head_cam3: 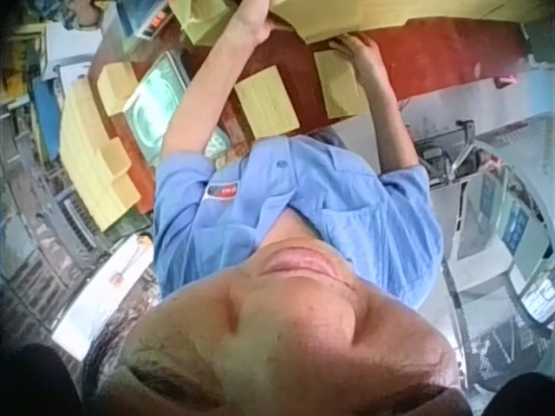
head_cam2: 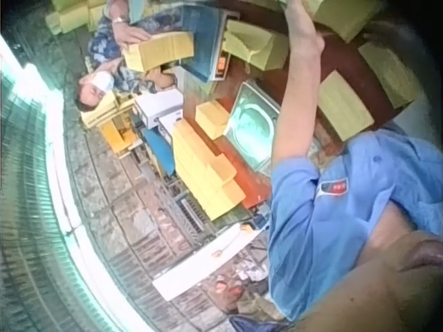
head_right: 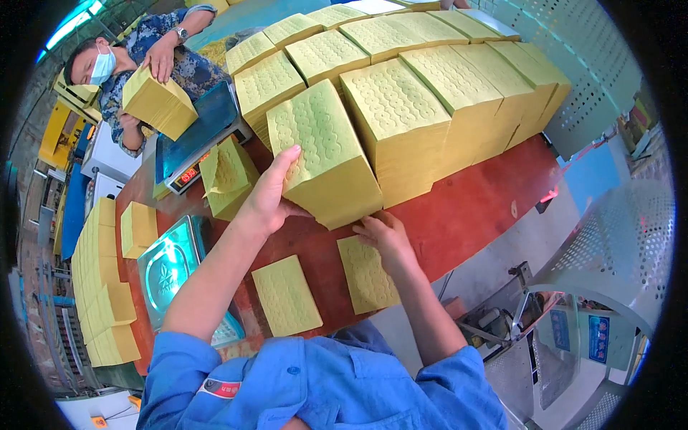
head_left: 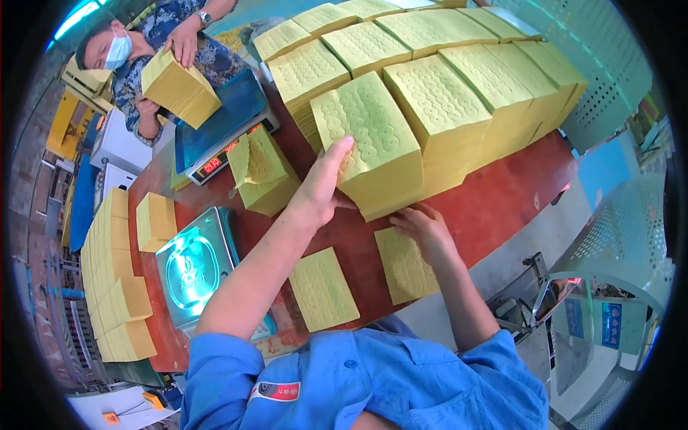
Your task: Weighing and organizing stacks of yellow paper products on a digital scale in a production facility.
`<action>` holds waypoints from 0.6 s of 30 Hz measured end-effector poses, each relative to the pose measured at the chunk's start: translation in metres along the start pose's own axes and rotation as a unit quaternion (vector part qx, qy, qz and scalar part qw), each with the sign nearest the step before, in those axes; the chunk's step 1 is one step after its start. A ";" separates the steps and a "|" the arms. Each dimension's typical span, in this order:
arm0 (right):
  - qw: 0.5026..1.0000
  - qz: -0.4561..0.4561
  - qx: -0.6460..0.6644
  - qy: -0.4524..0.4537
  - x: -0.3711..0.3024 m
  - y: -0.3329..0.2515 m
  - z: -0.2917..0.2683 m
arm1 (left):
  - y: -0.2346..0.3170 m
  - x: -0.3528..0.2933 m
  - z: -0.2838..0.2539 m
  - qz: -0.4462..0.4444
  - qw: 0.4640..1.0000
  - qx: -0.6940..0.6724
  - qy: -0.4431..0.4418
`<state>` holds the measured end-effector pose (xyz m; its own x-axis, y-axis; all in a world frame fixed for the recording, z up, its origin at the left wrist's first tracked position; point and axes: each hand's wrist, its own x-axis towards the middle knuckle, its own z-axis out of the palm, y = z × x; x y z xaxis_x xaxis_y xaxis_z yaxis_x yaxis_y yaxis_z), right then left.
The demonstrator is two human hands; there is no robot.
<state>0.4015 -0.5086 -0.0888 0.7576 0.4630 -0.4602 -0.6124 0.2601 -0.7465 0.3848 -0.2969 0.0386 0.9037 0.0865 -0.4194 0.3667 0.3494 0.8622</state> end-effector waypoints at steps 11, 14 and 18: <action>0.975 0.064 -0.204 -0.051 0.018 -0.021 0.001 | -0.025 0.018 -0.008 0.084 0.995 0.041 0.034; 0.982 0.028 -0.184 -0.038 0.003 -0.020 -0.011 | -0.023 0.002 0.004 0.259 0.960 0.066 0.079; 0.972 -0.078 -0.223 -0.004 -0.029 -0.021 -0.020 | -0.036 -0.049 0.009 0.441 0.809 0.326 0.211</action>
<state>0.3969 -0.5443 -0.0693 0.8303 0.4543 -0.3228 -0.3303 -0.0654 -0.9416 0.3297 -0.3220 0.0306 0.7718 0.3926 0.5002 -0.2176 -0.5761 0.7879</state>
